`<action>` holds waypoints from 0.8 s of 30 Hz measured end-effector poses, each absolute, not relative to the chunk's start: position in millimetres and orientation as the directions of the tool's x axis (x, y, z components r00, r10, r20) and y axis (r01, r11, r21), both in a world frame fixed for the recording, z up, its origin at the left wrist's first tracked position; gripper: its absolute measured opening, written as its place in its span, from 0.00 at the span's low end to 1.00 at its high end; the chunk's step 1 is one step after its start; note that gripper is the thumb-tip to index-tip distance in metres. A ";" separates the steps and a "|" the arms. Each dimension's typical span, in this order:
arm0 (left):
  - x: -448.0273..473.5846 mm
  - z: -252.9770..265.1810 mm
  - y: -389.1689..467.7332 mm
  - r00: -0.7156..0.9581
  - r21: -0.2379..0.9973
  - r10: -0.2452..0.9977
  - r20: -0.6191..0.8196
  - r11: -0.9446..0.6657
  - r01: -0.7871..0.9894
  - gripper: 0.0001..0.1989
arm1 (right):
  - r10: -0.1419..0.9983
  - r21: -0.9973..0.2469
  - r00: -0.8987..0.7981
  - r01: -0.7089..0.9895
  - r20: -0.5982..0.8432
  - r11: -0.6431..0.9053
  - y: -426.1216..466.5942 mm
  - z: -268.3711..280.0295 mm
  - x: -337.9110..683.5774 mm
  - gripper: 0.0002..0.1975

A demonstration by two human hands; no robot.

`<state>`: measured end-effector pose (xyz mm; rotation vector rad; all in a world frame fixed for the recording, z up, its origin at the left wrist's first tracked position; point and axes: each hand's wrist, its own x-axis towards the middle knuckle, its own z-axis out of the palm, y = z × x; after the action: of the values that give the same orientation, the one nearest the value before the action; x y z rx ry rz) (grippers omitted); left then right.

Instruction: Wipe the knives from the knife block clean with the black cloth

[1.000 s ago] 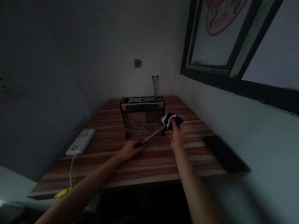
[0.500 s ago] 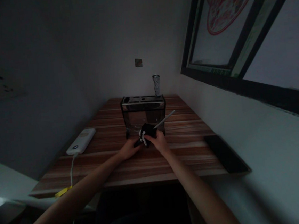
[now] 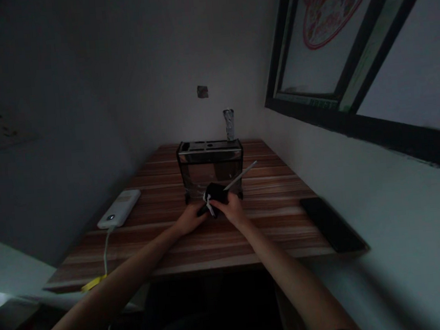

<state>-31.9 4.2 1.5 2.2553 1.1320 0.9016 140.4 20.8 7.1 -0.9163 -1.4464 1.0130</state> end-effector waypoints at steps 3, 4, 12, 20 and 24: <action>-31.0 1.5 4.8 0.447 0.637 0.819 0.360 -0.566 0.524 0.12 | 0.933 -0.938 -0.102 -0.014 0.346 0.346 20.9 10.4 142.1 0.17; -30.6 1.8 4.7 0.447 0.635 0.821 0.355 -0.563 0.530 0.11 | 0.933 -0.938 -0.095 -0.025 0.346 0.345 20.9 11.6 142.7 0.17; -29.4 3.5 3.6 0.426 0.611 0.843 0.327 -0.533 0.585 0.14 | 0.929 -0.922 0.063 -0.113 0.366 0.371 27.3 15.7 153.2 0.15; -28.4 7.5 0.0 0.448 0.603 0.840 0.305 -0.535 0.592 0.13 | 0.862 -0.875 0.367 -0.202 0.350 0.441 33.6 30.1 170.7 0.16; -28.4 7.4 -0.6 0.459 0.605 0.845 0.274 -0.522 0.601 0.13 | 0.789 -0.849 0.515 -0.199 0.334 0.489 38.2 33.8 181.1 0.17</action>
<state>-28.4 -0.6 7.4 2.2872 1.2120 0.7783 181.1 38.2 33.8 -0.8502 -0.8129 0.6882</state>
